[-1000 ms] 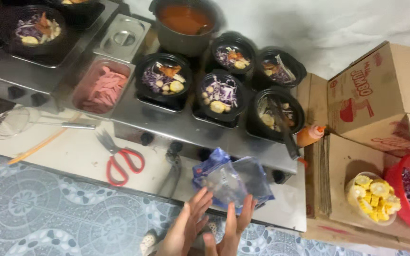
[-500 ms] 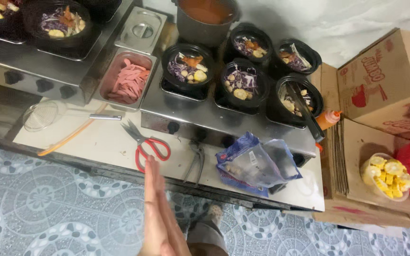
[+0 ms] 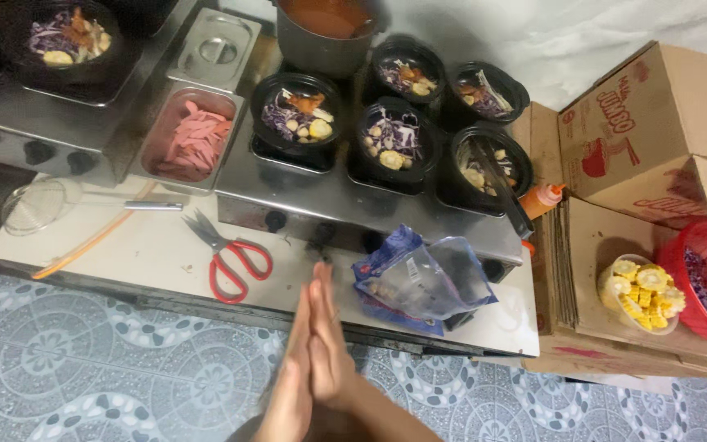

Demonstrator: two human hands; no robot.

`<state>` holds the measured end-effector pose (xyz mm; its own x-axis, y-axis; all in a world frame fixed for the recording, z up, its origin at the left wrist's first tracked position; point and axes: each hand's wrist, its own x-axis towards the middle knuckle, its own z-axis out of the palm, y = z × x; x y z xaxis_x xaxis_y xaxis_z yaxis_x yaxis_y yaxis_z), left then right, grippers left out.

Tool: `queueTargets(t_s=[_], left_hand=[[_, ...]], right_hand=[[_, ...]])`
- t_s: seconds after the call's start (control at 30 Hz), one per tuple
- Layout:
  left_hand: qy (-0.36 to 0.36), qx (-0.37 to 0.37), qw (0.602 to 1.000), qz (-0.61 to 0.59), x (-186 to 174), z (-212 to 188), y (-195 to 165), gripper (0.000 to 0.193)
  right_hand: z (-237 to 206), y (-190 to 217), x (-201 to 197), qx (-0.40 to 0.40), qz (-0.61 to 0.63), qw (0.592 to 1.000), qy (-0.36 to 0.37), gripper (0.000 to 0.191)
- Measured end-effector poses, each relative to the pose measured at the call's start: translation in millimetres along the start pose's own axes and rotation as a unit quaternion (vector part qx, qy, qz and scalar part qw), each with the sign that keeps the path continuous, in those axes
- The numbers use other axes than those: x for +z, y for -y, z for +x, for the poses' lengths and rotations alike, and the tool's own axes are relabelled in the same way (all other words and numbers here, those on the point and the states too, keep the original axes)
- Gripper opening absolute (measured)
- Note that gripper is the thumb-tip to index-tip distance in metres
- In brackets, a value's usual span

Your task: The person uses tongs to place kimchi from a metal container into black hot pot bowls pre-filled with cabbage, corn, mushrooms and other ingredients, then adds sliced sausage and extra cabbage and corn pieces by hand from trays and baskets. They work through a row of bowls on a countertop burner station, filling each one in turn.

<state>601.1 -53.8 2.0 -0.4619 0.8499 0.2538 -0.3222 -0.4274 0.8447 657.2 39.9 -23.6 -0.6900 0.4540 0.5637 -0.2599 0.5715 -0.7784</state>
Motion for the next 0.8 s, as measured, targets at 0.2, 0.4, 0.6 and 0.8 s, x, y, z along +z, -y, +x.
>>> queueTargets(t_s=[0.2, 0.4, 0.6, 0.8], left_hand=[[-0.014, 0.087, 0.977, 0.193, 24, 49, 1, 0.072], [0.099, 0.052, 0.936, 0.333, 75, 39, 33, 0.078], [0.352, 0.085, 0.885, 0.293, 164, -18, 74, 0.062], [0.460, 0.022, 0.840, 0.285, 269, -38, 137, 0.057]], right_hand=[[-54, 10, -35, 0.138, 0.131, 0.969, 0.158, 0.070], [-108, 19, -95, 0.142, 0.112, 0.963, -0.198, 0.073], [-221, 50, -199, 0.167, 0.050, 0.780, -0.601, 0.037], [-364, 64, -288, 0.195, 0.017, 0.690, -0.697, 0.032]])
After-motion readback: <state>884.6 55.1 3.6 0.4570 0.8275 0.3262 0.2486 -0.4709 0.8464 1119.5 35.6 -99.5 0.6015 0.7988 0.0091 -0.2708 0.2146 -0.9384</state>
